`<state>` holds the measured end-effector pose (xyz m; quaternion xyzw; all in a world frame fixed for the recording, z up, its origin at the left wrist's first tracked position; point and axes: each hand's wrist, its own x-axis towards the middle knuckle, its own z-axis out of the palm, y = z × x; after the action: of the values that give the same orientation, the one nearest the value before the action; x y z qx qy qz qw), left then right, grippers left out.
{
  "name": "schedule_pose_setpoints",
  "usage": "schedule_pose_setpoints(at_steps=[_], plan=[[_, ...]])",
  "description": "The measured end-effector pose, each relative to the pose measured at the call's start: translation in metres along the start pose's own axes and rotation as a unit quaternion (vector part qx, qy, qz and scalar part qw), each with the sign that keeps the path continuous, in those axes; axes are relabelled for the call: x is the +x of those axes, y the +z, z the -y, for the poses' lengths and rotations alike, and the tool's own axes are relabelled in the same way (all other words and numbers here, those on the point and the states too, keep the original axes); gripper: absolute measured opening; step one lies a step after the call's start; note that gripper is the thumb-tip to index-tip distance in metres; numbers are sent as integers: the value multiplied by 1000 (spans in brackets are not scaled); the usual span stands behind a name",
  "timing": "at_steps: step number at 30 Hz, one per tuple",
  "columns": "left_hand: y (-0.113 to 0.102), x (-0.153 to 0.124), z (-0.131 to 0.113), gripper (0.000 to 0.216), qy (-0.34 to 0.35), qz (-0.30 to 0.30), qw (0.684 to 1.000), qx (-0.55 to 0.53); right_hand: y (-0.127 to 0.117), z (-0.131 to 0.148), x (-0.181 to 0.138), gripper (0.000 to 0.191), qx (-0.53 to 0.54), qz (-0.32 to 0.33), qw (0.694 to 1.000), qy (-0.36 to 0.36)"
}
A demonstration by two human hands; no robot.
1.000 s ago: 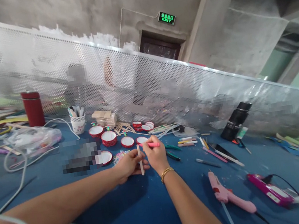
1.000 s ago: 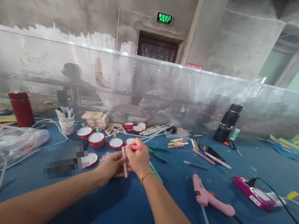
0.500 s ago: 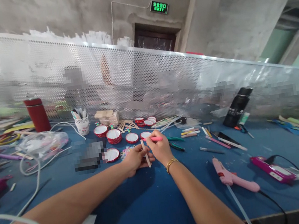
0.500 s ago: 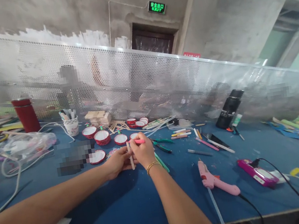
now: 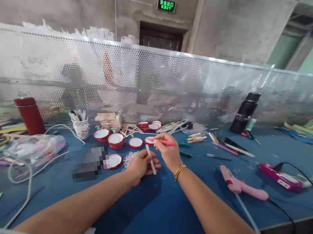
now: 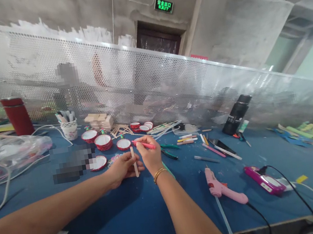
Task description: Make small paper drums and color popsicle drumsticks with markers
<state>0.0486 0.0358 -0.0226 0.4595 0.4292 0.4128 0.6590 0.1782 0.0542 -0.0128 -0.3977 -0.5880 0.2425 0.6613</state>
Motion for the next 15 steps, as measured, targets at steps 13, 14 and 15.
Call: schedule_pose_setpoints(at_steps=[13, 14, 15], plan=[[0, 2, 4, 6, 34, 3, 998, -48, 5, -2, -13, 16, -149, -14, 986, -73], [0, 2, 4, 8, 35, 3, 998, -51, 5, -3, -13, 16, -146, -11, 987, -70], [0, 2, 4, 10, 35, 3, 998, -54, 5, -4, -14, 16, -145, -9, 987, -69]])
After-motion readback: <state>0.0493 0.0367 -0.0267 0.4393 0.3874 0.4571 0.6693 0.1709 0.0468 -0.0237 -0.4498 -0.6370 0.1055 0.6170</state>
